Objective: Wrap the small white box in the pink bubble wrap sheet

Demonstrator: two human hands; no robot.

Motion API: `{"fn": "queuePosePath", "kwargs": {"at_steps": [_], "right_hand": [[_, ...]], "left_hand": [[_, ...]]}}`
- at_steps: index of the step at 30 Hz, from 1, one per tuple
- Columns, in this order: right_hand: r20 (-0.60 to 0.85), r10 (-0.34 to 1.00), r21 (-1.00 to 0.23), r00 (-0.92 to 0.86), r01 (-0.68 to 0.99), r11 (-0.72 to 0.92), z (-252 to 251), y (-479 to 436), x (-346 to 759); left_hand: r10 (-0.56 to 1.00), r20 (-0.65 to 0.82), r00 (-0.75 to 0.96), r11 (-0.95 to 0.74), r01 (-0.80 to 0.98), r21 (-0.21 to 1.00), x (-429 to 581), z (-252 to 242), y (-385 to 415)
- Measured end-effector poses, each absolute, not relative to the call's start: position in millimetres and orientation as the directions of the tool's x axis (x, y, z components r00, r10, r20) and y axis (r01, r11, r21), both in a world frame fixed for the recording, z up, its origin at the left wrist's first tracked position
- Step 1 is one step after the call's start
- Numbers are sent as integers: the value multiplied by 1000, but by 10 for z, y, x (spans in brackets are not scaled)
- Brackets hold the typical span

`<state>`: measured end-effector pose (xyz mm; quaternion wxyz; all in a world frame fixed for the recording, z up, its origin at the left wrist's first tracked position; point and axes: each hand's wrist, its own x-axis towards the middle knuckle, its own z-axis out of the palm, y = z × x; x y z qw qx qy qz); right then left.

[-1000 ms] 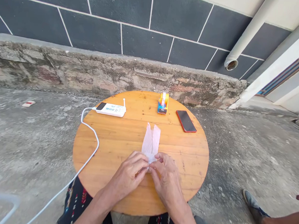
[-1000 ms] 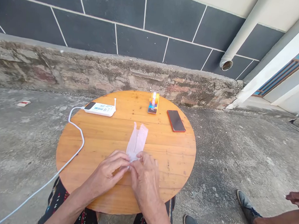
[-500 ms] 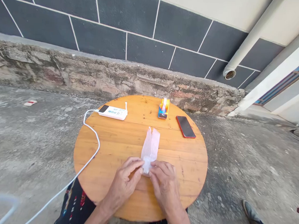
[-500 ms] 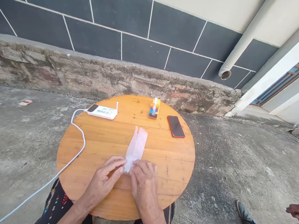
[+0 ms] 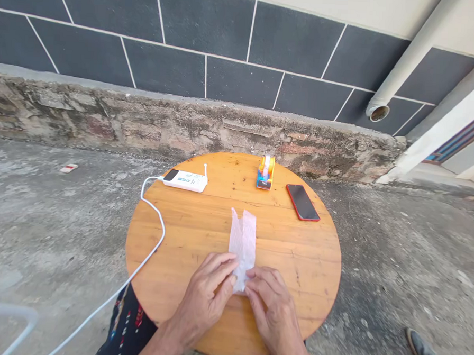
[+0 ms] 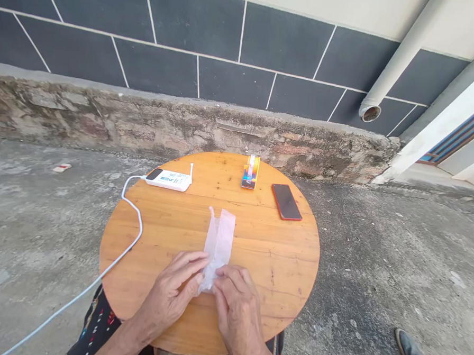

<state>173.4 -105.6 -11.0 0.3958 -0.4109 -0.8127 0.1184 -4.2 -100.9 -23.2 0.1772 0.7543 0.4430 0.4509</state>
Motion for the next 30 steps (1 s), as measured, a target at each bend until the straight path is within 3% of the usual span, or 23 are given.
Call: {"fn": "queuePosePath", "kwargs": {"at_steps": [11, 21, 30], "right_hand": [[542, 774, -481, -328, 634, 605, -162, -1087, 1755], [434, 758, -447, -486, 615, 650, 47, -988, 1805], [342, 781, -401, -522, 671, 624, 175, -972, 1766]], "left_hand": [[872, 366, 325, -483, 455, 748, 21, -51, -781], [928, 313, 200, -371, 424, 826, 55, -154, -784], [823, 429, 371, -567, 500, 655, 13, -165, -770]]}}
